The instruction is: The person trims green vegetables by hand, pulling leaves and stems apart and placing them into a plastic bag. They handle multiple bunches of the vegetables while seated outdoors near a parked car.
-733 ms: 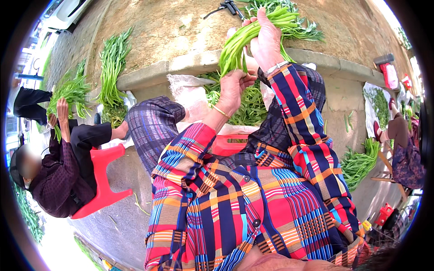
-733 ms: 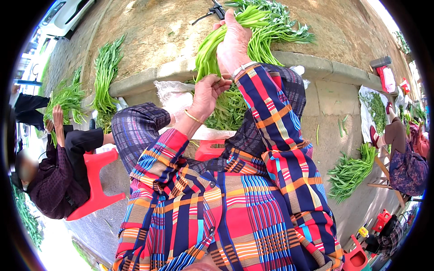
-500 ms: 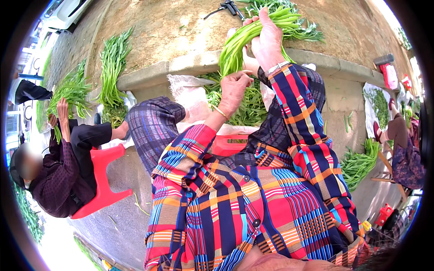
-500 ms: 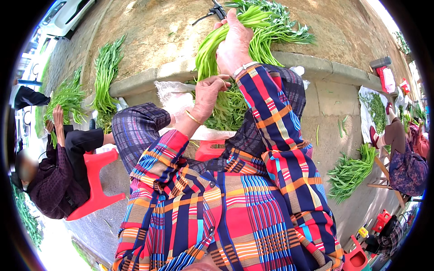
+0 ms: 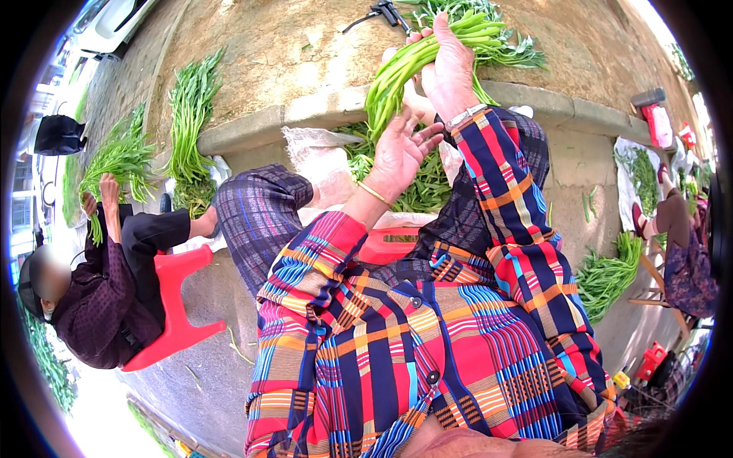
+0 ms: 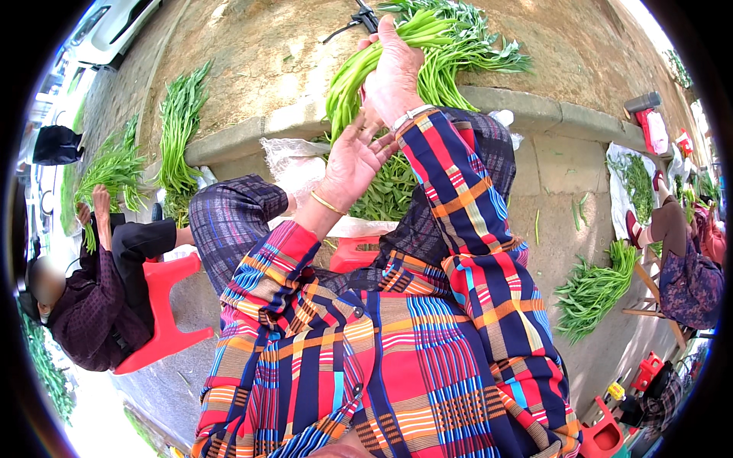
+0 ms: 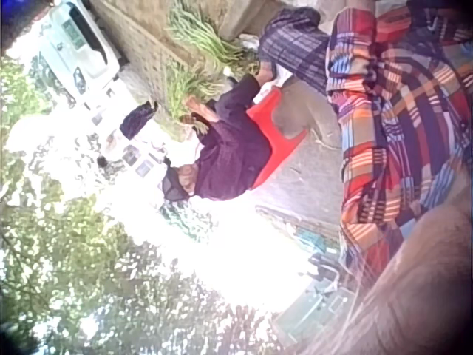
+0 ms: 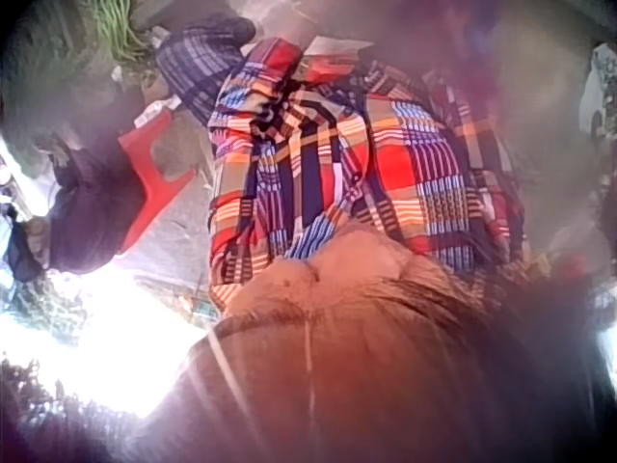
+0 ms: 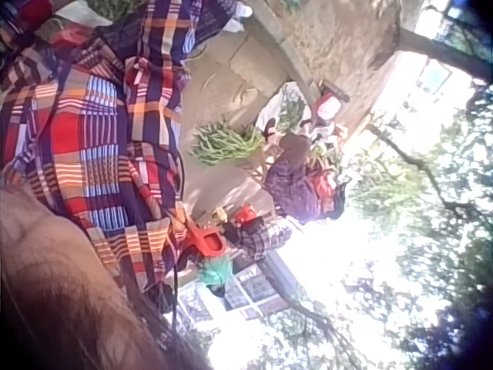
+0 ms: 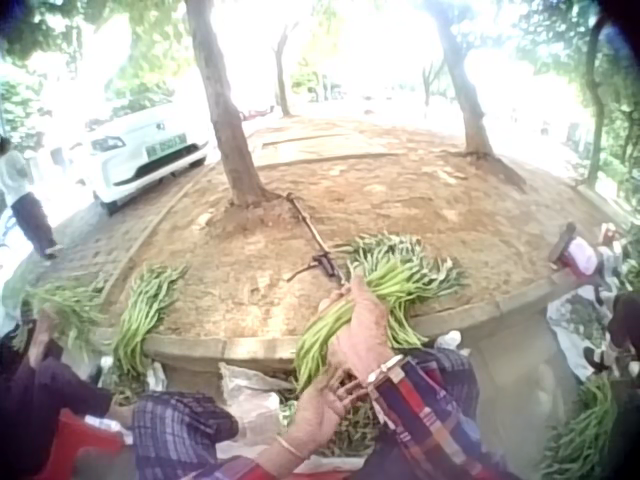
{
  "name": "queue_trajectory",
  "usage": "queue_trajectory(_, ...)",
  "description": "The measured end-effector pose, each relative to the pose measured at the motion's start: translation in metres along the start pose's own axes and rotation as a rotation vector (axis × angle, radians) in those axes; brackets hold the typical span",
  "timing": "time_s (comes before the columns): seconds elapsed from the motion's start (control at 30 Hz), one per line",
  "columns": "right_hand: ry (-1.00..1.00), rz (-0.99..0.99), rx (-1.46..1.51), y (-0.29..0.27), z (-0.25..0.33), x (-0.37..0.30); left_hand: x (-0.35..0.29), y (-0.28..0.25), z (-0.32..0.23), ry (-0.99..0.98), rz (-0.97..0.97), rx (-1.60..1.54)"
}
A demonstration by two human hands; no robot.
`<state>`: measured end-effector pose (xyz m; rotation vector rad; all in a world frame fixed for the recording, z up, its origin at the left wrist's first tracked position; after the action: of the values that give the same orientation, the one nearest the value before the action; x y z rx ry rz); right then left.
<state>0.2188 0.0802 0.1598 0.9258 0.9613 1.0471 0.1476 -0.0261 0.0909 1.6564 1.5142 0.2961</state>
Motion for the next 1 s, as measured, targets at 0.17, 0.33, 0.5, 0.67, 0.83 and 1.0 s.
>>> queue_trajectory(0.17,0.032,0.004,0.008,-0.002,-0.003,0.002,0.002,-0.014,-0.003,0.045,-0.091,-0.004)
queue_trajectory(0.33,0.06,0.03,0.02,-0.006,-0.005,0.003,0.003,-0.021,-0.003,0.056,-0.166,0.035)
queue_trajectory(0.5,0.033,0.003,-0.035,-0.003,-0.004,-0.002,-0.002,-0.018,-0.009,0.042,-0.278,0.262)
queue_trajectory(0.67,0.014,0.053,-0.044,-0.008,-0.002,0.0,-0.012,-0.01,-0.007,0.074,-0.29,0.374)
queue_trajectory(0.83,-0.011,0.029,-0.056,-0.006,0.004,-0.006,-0.025,0.006,-0.01,0.195,-0.276,0.47)
queue_trajectory(1.0,0.043,-0.003,0.009,0.001,0.01,-0.018,-0.028,0.006,-0.009,0.154,-0.237,0.556)
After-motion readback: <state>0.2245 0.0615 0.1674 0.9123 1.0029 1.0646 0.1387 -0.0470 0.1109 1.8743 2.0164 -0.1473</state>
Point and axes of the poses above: each hand's wrist, its own x-axis towards the middle knuckle, its own y-axis out of the palm, z = x × y, the point moved 2 cm from there along x, towards the middle knuckle, and after that the axes turned 13 degrees about x, right-handed, at the moved point
